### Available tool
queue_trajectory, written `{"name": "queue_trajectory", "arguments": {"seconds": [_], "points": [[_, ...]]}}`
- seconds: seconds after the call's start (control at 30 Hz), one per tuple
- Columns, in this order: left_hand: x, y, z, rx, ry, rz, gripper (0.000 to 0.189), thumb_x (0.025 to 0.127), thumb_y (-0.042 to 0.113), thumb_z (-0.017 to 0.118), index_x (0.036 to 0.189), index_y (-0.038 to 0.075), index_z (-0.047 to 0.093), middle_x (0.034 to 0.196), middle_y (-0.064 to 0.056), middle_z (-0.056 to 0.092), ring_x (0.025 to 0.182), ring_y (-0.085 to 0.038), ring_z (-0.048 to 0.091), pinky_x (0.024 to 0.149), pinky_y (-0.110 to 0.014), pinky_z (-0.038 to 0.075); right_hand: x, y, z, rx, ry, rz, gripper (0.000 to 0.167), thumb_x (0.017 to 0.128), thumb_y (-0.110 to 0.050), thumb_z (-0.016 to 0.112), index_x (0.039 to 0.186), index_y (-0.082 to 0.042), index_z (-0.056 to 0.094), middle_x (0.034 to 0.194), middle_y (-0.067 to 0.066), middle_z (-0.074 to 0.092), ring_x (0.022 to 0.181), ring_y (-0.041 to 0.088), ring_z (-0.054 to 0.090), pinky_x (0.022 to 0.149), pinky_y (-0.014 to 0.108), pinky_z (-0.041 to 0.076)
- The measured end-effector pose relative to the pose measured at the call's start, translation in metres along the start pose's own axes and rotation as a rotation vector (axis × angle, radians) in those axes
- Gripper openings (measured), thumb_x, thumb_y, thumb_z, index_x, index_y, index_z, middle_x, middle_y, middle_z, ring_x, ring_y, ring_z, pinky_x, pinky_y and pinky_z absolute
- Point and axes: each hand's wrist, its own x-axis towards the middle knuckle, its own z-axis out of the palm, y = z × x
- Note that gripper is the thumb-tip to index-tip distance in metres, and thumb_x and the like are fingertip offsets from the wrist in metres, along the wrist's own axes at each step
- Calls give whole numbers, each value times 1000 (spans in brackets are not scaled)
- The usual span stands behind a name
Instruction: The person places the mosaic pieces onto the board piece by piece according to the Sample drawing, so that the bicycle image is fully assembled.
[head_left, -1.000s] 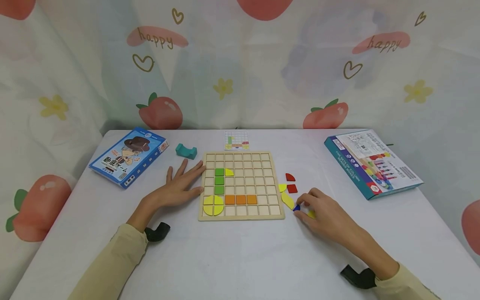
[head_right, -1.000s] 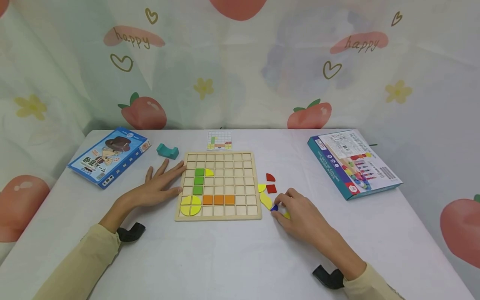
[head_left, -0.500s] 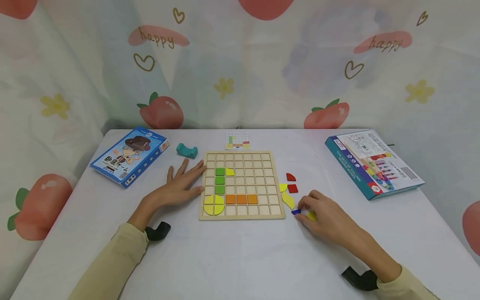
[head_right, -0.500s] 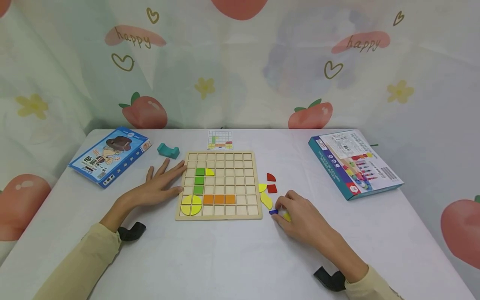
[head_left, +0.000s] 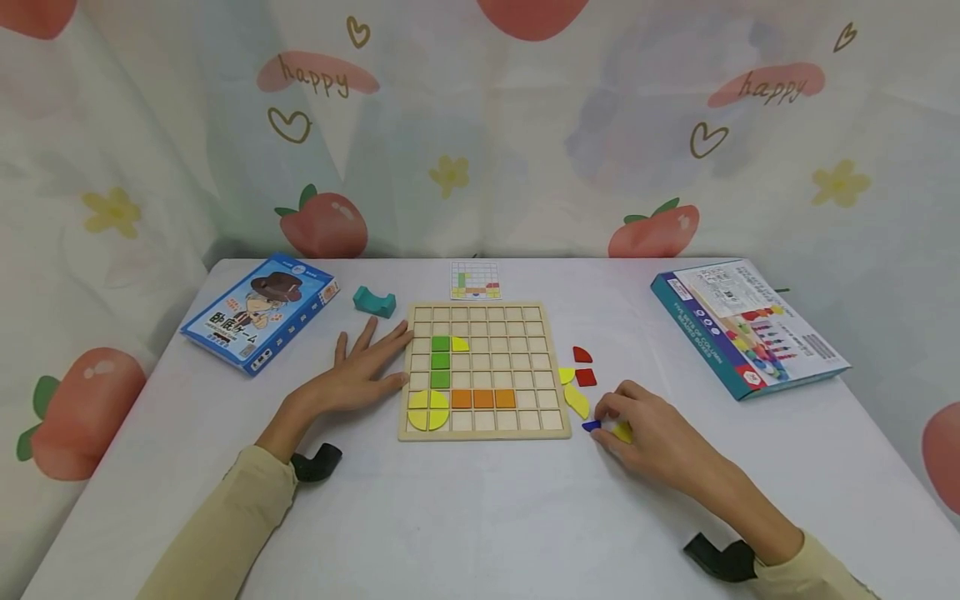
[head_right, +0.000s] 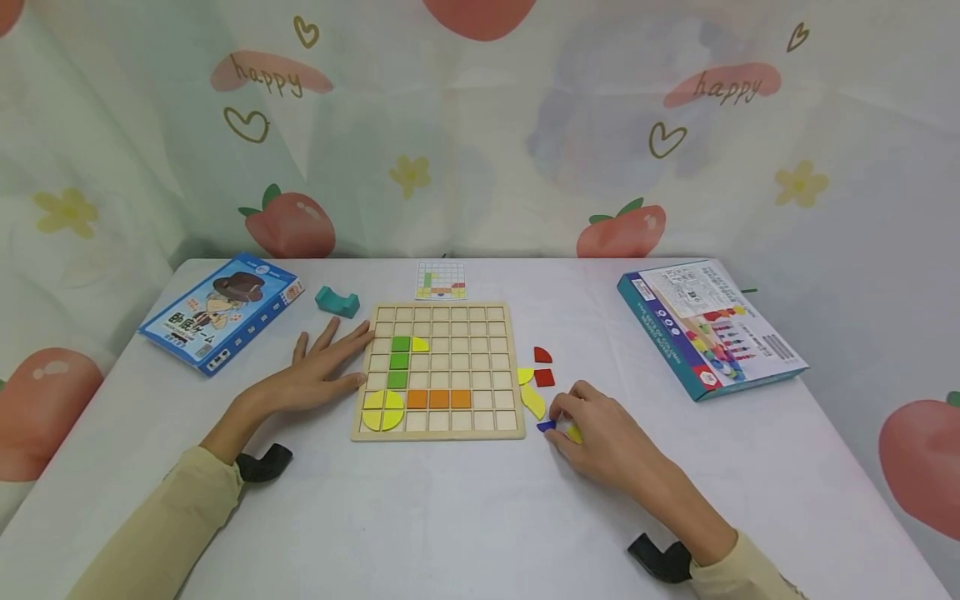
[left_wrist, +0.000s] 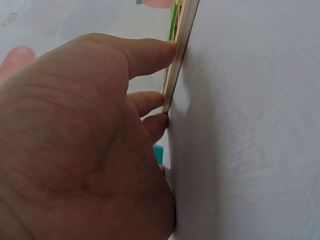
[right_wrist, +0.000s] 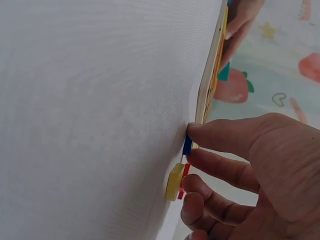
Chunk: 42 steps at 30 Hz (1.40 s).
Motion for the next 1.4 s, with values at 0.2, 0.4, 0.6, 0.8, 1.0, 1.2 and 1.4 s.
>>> {"name": "queue_trajectory", "arguments": {"seconds": [0.2,0.4,0.6,0.8,1.0,1.2,1.4], "points": [[0,0,1,1,-4,-4,75,107,42,54,171,23,21,182,-4,9,166,-43,-19,123,-73,-24,-1,0,-1,-3,-6,-7,16,90,-25,86,103,-21,77,103,0,65,94,16,61,89,43,65],[-1,2,0,2,-4,-6,74,107,40,55,171,22,22,182,-4,8,166,-43,-19,123,-73,-24,-1,0,-1,-4,-17,-23,14,91,-24,85,103,-21,79,103,0,65,96,15,62,89,41,65],[-1,3,0,-1,-5,-7,74,107,39,55,171,22,22,182,-5,9,166,-43,-18,123,-73,-24,-1,0,-2,-7,-4,-42,11,91,-23,85,100,-22,79,103,-1,65,94,14,61,86,38,64],[0,3,-1,-7,-10,-4,74,107,39,55,171,21,22,181,-5,9,166,-42,-19,123,-72,-26,0,-1,-2,-2,5,-53,11,91,-24,85,100,-22,80,102,-2,65,94,12,61,85,36,63],[1,3,-1,-10,-9,-1,74,107,40,55,171,22,23,181,-5,10,166,-42,-19,123,-72,-26,3,-8,-2,-2,14,-77,12,91,-25,84,101,-22,79,105,-1,65,96,14,61,87,38,63],[0,2,-2,-17,-11,-7,74,107,41,55,171,22,22,181,-4,9,166,-42,-19,123,-72,-26,8,-18,2,7,5,-89,13,91,-25,85,103,-23,79,107,-1,65,97,14,61,86,36,64],[-1,1,-1,-12,-7,-4,74,107,41,55,171,22,22,181,-4,9,166,-42,-19,123,-72,-26,14,-30,8,11,16,-122,14,90,-24,85,103,-22,80,103,-2,62,93,13,60,82,30,61]]}}
